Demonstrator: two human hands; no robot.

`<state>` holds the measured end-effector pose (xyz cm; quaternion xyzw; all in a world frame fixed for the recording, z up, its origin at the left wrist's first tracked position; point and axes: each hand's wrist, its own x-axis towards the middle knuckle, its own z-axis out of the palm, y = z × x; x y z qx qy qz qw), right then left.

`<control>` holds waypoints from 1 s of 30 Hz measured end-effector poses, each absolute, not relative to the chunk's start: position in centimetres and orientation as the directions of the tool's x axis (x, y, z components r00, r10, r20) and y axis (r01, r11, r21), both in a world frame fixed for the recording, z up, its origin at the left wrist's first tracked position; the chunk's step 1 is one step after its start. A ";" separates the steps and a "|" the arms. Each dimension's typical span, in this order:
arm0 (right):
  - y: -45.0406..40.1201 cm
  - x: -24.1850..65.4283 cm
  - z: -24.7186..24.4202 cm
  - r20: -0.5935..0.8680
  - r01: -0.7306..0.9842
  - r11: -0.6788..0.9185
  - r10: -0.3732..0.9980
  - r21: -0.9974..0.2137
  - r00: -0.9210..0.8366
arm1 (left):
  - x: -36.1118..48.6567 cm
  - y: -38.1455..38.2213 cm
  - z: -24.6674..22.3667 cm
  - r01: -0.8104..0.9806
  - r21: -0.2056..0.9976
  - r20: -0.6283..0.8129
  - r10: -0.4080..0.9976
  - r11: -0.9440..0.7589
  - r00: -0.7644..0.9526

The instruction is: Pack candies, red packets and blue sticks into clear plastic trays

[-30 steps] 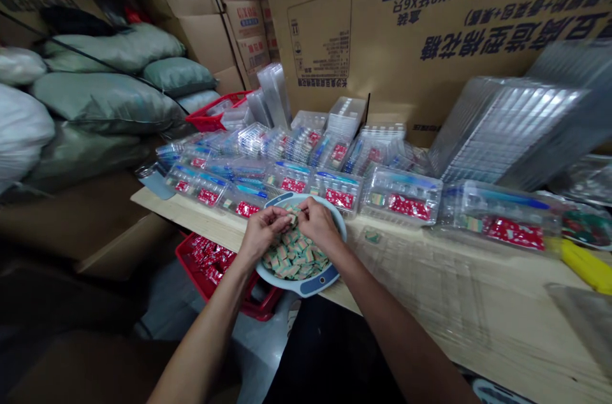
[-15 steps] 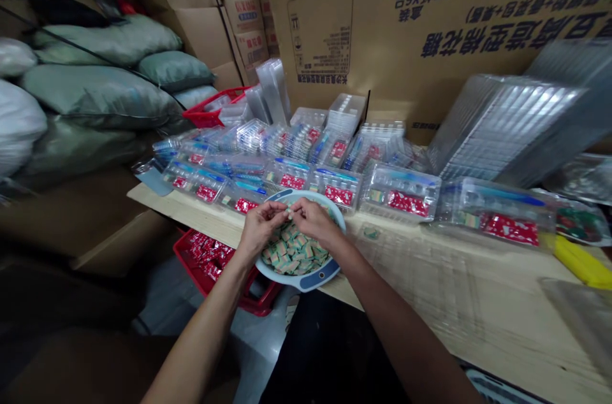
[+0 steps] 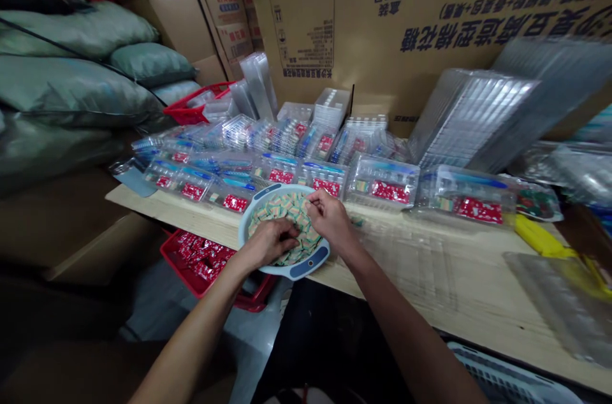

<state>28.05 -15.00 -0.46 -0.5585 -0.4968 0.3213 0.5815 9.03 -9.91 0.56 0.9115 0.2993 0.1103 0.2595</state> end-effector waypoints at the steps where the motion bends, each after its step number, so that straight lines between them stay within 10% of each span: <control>1: -15.6 28.2 -0.4 0.208 0.184 0.159 0.933 -0.970 0.293 | 9.0 -10.0 0.5 0.493 0.540 0.043 0.607 -0.682 0.794; 6: -17.4 27.6 -0.5 0.166 0.219 0.100 0.937 -0.970 0.306 | 8.9 -10.0 0.4 0.459 0.629 0.091 0.646 -0.627 0.758; 11: -17.7 25.9 -0.4 0.207 0.194 0.171 0.961 -0.966 0.184 | 9.5 -9.8 0.4 0.185 0.975 0.011 0.860 -0.123 0.510; 16: -17.0 25.3 -1.0 0.236 0.216 0.186 0.943 -0.958 0.235 | 10.1 -10.4 1.1 0.008 0.988 -0.141 0.863 0.157 0.484; 30: -18.4 26.4 1.1 0.247 0.403 0.119 0.927 -0.907 0.282 | 12.1 -11.4 2.5 0.025 0.997 -0.080 0.836 0.079 0.543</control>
